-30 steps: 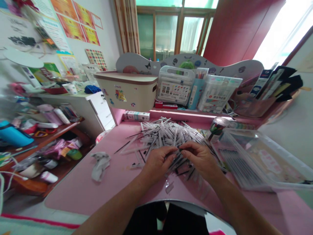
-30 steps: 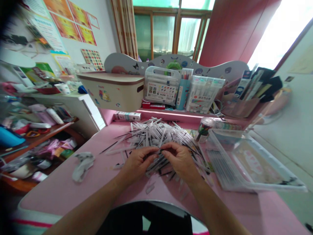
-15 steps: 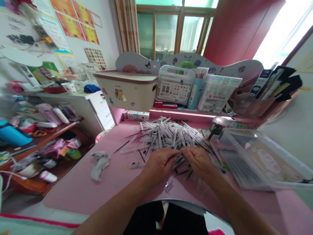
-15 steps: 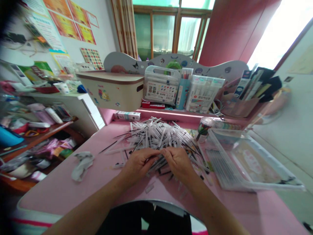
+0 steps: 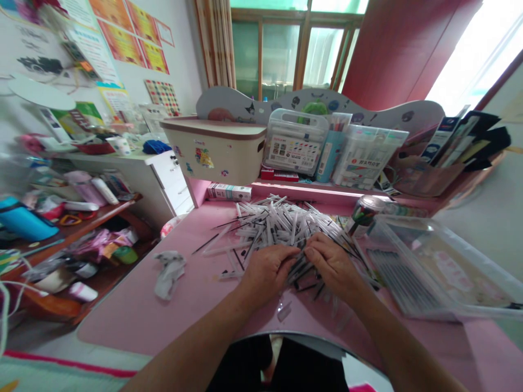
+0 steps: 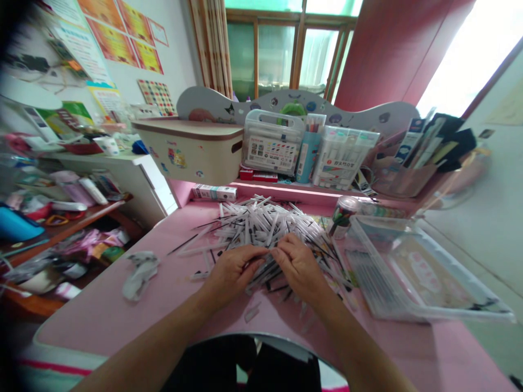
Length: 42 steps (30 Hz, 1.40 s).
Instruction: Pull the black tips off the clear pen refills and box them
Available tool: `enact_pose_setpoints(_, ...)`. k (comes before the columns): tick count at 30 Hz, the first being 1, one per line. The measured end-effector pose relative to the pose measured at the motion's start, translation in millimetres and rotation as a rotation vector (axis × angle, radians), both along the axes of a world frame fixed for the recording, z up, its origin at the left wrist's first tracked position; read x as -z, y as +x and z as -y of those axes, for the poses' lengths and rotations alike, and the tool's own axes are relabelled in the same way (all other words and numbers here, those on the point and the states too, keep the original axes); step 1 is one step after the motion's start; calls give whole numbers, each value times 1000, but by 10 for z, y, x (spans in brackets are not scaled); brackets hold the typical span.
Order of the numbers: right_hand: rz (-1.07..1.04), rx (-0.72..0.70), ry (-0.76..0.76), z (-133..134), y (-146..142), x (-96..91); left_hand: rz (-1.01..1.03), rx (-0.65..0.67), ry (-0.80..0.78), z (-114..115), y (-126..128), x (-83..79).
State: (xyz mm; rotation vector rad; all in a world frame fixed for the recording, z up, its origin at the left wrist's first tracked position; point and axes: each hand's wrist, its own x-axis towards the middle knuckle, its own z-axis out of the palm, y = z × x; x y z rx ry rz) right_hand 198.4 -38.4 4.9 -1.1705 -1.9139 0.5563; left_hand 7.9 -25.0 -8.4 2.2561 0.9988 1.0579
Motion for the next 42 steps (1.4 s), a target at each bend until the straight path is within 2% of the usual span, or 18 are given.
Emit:
enact_pose_setpoints(19, 19, 24, 11, 47, -22, -21, -35, 8, -13, 5, 4, 10)
enact_pose_setpoints(29, 69, 34, -7, 10, -44, 50, -94, -3, 103, 17, 9, 54)
enact_pose_setpoints(32, 26, 48, -21, 19, -45, 44, -59, 9, 96, 24, 7, 31)
enact_pose_setpoints(35, -64, 60, -43, 62, -43, 7, 66, -20, 80, 16, -17, -27)
enact_pose_setpoints(38, -53, -51, -99, 144, -77, -45, 272, -212, 92, -20, -67, -79)
enact_pose_setpoints(40, 73, -236, -151, 206, -131, -59, 428, -327, 45, -50, -96, -102)
enact_pose_setpoints(42, 229, -411, -186, 260, -199, -40, 598, -349, -65, -74, -106, -117)
